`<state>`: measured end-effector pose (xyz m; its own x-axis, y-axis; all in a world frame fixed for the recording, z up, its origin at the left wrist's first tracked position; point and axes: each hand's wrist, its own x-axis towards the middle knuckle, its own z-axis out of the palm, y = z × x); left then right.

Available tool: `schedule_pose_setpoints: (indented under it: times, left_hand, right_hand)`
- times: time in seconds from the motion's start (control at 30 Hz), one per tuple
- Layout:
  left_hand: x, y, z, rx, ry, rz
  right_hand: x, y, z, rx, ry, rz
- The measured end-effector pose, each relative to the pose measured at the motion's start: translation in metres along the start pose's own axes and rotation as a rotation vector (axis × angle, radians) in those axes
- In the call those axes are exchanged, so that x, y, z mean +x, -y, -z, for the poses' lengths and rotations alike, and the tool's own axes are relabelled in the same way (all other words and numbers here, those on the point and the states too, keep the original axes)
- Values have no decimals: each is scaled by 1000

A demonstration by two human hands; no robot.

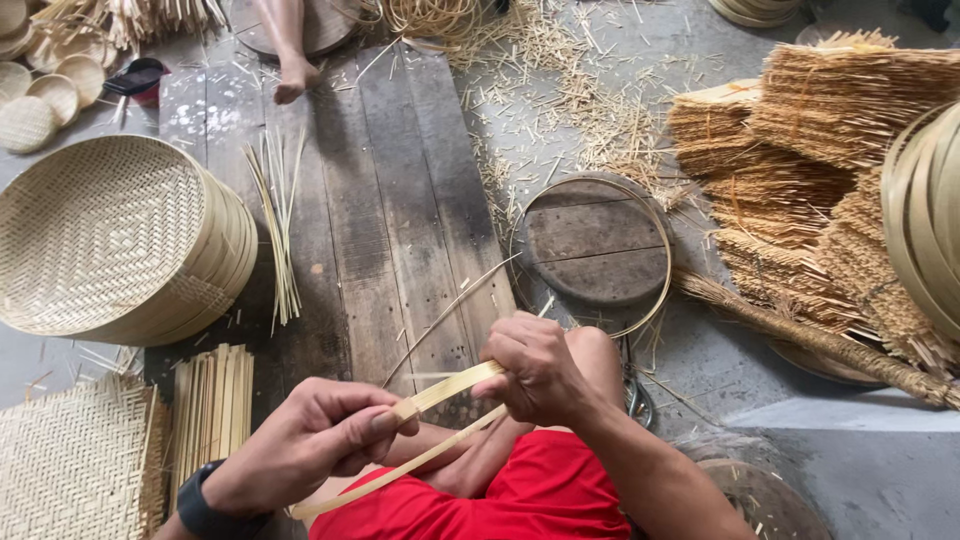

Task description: The person sits cross-legged on the floor and weaves thin bamboo strips by hand to form circular frames. They repeatedly bend, interlace, and tuck the ends of the strips to create complete rings, placing finished frames aside.

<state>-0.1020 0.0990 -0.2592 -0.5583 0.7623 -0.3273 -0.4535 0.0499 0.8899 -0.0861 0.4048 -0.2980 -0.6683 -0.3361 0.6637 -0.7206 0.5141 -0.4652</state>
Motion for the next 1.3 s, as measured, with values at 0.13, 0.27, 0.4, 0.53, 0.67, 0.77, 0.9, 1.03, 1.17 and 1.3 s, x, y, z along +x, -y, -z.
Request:
schedule_pose_setpoints:
  times: [0.13, 0.27, 0.4, 0.53, 0.67, 0.77, 0.9, 1.03, 1.17, 1.3]
  left_hand:
    - [-2, 8, -1, -17, -87, -53]
    - [3, 22, -2, -132, -54, -186]
    - [-2, 37, 2, -56, -80, -153]
    - [2, 55, -1, -72, -142, -192]
    - [7, 71, -3, -101, -115, -240]
    - [2, 75, 6, 33, -171, -290]
    - [8, 84, 10, 90, -351, -405]
    - [47, 109, -9, -17, -500, -460]
    - [75, 134, -20, -60, -601, -472]
    - [80, 145, -20, -20, -643, -502]
  right_hand:
    - [3, -13, 9, -36, -94, -30]
    - [-1, -23, 2, 202, -159, -200]
    - [-10, -44, 1, 30, -164, -70]
    - [-22, -57, -4, 171, -216, -185]
    - [-17, -61, -2, 181, -174, -203]
    - [-4, -71, 22, -19, -173, -29]
    - [-8, -64, 40, -141, -464, -257]
    - [-38, -20, 7, 266, -297, -361]
    - [-45, 8, -25, 230, -94, -495]
    - [-39, 20, -41, 181, -132, -615]
